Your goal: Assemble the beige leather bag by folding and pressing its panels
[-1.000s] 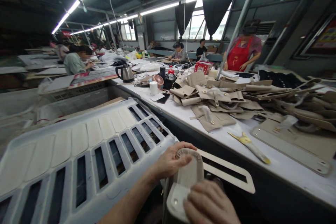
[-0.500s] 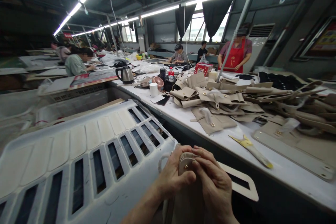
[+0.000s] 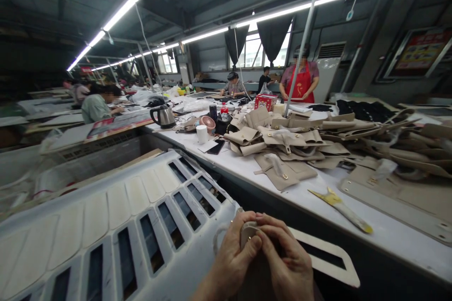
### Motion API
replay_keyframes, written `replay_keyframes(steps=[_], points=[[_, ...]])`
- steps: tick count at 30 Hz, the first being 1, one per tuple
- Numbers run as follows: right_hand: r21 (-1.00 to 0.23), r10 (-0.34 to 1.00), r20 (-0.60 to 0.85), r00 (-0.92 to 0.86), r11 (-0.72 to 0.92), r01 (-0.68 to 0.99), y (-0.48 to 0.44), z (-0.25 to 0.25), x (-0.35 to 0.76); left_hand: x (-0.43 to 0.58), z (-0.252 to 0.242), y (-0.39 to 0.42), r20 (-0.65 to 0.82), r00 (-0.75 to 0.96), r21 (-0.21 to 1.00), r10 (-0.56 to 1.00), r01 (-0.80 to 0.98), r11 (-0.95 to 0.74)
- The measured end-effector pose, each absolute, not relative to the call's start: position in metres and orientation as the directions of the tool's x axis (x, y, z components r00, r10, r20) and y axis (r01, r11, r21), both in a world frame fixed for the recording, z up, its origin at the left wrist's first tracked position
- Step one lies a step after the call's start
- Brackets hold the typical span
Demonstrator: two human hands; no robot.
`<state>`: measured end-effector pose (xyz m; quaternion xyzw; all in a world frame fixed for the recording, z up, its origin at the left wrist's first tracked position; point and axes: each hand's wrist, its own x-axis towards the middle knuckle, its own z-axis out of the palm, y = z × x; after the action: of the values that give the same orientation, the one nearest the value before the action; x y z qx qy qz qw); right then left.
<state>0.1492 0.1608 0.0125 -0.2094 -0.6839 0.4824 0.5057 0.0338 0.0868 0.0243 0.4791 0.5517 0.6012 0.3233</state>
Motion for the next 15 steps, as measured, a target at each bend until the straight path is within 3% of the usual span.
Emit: replay_keyframes(steps=[6, 10, 15], points=[[-0.872, 0.773, 0.489, -0.404, 0.412, -0.265, 0.16, 0.02, 0.147, 0.035, 0.026, 0.086, 0.237, -0.327, 0.964, 0.915, 0.199, -0.178], [-0.917, 0.813, 0.393, -0.429, 0.311, -0.251, 0.159, 0.023, 0.146, 0.035, 0.024, 0.084, 0.173, -0.364, 0.978, 0.915, 0.17, -0.117], [-0.95, 0.895, 0.308, -0.323, 0.269, -0.159, 0.155, 0.012, 0.162, 0.033, 0.019, 0.082, 0.104, -0.431, 0.991, 0.896, 0.118, -0.058]])
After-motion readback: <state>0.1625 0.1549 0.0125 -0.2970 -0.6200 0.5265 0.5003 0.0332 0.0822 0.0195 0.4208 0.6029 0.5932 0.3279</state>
